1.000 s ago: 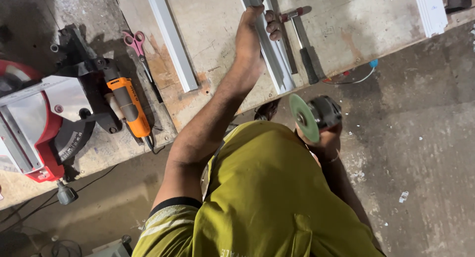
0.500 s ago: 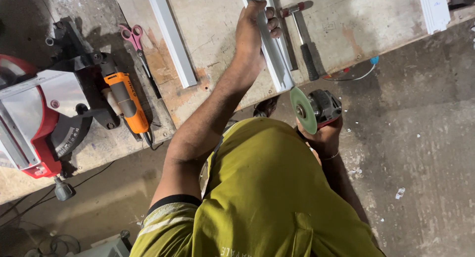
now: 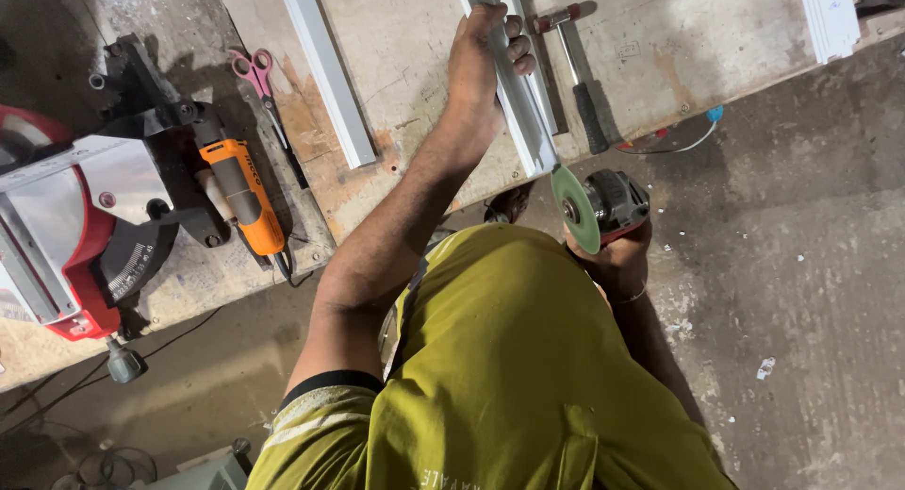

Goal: The recorder prepares and cleans metal or plastic window/door profiles using various hand tools and a grinder.

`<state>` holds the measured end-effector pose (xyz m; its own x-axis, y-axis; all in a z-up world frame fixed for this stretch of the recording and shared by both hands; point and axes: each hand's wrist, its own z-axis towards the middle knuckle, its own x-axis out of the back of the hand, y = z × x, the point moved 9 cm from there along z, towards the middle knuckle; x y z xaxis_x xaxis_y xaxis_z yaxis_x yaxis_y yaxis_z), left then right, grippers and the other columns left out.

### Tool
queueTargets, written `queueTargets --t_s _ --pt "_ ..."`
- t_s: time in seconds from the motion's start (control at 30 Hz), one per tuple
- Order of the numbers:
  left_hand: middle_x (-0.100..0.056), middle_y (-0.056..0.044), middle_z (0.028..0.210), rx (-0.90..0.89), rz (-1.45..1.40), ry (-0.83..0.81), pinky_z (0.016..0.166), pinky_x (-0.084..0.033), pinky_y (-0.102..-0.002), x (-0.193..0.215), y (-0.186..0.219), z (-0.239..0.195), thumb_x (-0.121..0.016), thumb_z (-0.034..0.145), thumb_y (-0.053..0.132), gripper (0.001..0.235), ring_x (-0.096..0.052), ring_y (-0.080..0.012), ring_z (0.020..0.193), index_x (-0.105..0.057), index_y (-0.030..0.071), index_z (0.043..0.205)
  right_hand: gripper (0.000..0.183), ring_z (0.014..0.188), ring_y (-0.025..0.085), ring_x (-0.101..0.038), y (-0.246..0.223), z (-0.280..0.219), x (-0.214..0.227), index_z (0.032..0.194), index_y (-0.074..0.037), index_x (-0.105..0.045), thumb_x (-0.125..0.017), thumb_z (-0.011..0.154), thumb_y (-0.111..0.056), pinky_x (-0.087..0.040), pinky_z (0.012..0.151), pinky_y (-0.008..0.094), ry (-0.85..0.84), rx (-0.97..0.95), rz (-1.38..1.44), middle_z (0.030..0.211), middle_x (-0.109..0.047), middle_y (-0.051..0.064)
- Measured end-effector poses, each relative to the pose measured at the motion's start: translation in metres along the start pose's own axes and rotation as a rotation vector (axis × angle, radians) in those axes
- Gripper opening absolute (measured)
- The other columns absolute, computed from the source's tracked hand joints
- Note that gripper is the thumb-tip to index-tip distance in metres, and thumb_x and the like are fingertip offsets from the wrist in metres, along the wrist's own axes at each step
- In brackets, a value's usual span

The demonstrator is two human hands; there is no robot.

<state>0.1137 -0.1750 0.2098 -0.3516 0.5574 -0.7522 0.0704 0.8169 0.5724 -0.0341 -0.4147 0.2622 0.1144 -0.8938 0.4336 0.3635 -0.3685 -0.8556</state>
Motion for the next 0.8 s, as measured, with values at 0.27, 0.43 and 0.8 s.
queueTargets --t_s 0.27,0.43,0.8 --pt "-0.047 -0.002 0.083 0.019 0.004 0.0 0.056 -0.044 -0.027 -0.002 0.005 -0.008 -0.046 0.1 0.016 0.017 -0.044 -0.0105 0.067 -0.045 0.007 0.114 0.047 0.11 0.026 -0.072 -0.011 0.009 -0.011 0.124 -0.004 -0.065 -0.084 0.083 -0.015 -0.056 0.101 0.036 -0.039 0.108 -0.225 0.118 -0.071 0.01" --pt "-0.044 -0.001 0.083 0.007 -0.023 -0.052 0.056 -0.042 -0.026 -0.002 0.004 -0.01 -0.044 0.1 0.017 0.019 -0.042 -0.0092 0.066 -0.046 0.008 0.116 0.049 0.112 0.028 -0.07 -0.009 0.011 -0.003 0.122 -0.002 -0.066 -0.085 0.079 -0.017 -0.055 0.102 0.037 0.003 0.108 -0.244 0.119 -0.071 0.011" --pt "-0.046 -0.001 0.087 0.039 -0.15 -0.097 0.06 -0.04 -0.026 0.015 -0.004 -0.006 -0.046 0.103 0.017 0.014 -0.041 -0.0093 0.069 -0.044 0.01 0.114 0.05 0.109 0.024 -0.068 0.007 -0.007 0.0 0.122 -0.003 -0.064 -0.084 0.079 -0.018 -0.054 0.098 0.035 0.07 -0.039 -0.154 0.118 -0.069 0.009"
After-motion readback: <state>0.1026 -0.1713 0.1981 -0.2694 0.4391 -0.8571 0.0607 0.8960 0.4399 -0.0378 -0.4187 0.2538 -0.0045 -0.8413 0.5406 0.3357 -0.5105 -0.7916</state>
